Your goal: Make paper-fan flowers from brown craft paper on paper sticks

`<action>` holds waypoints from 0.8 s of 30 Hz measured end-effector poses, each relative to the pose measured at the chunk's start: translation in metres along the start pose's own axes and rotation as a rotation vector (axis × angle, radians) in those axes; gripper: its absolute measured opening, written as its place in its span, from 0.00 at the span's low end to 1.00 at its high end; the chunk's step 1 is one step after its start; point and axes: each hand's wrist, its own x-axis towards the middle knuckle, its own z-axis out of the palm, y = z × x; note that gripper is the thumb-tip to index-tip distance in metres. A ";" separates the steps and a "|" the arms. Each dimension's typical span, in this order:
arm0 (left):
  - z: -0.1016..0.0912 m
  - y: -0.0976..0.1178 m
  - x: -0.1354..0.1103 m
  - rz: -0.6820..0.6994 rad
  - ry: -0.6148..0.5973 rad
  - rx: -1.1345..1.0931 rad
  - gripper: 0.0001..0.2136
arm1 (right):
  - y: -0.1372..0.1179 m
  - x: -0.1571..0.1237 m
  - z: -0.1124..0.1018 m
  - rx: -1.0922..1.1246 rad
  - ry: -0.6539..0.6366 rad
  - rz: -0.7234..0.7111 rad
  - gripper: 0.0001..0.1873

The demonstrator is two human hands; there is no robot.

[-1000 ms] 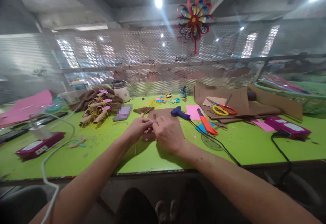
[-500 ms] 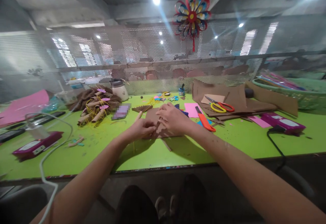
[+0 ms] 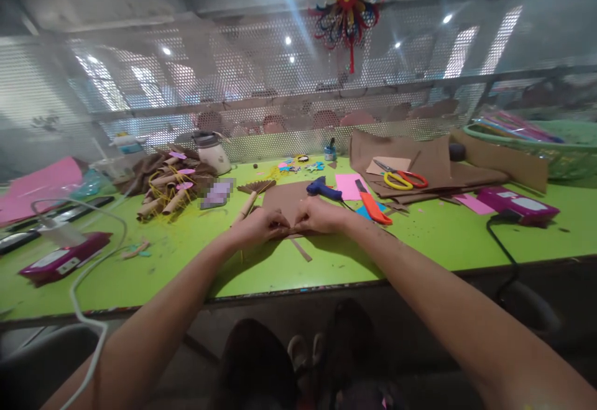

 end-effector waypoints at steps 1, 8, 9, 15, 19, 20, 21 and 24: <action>0.001 0.000 0.001 -0.004 0.000 0.006 0.11 | 0.001 0.000 0.001 0.013 0.011 -0.001 0.13; 0.003 -0.002 0.006 0.001 -0.003 0.020 0.11 | -0.003 -0.004 0.003 0.069 0.016 0.067 0.10; 0.002 -0.002 0.007 0.007 -0.001 0.032 0.11 | -0.003 -0.004 0.003 0.066 0.022 0.058 0.10; -0.003 0.001 0.013 0.059 -0.026 0.084 0.09 | -0.008 0.001 0.001 -0.047 0.033 0.019 0.10; -0.004 0.003 0.014 0.096 -0.045 0.107 0.09 | -0.014 0.007 -0.005 -0.146 -0.027 -0.011 0.09; -0.003 0.002 0.013 0.105 -0.042 0.104 0.09 | -0.015 0.009 -0.006 -0.174 -0.047 -0.013 0.09; -0.002 0.002 0.013 0.112 -0.036 0.098 0.09 | -0.015 0.009 -0.007 -0.189 -0.061 -0.014 0.09; 0.005 -0.001 0.009 0.127 0.011 0.071 0.08 | -0.014 0.009 -0.006 -0.158 -0.066 -0.013 0.09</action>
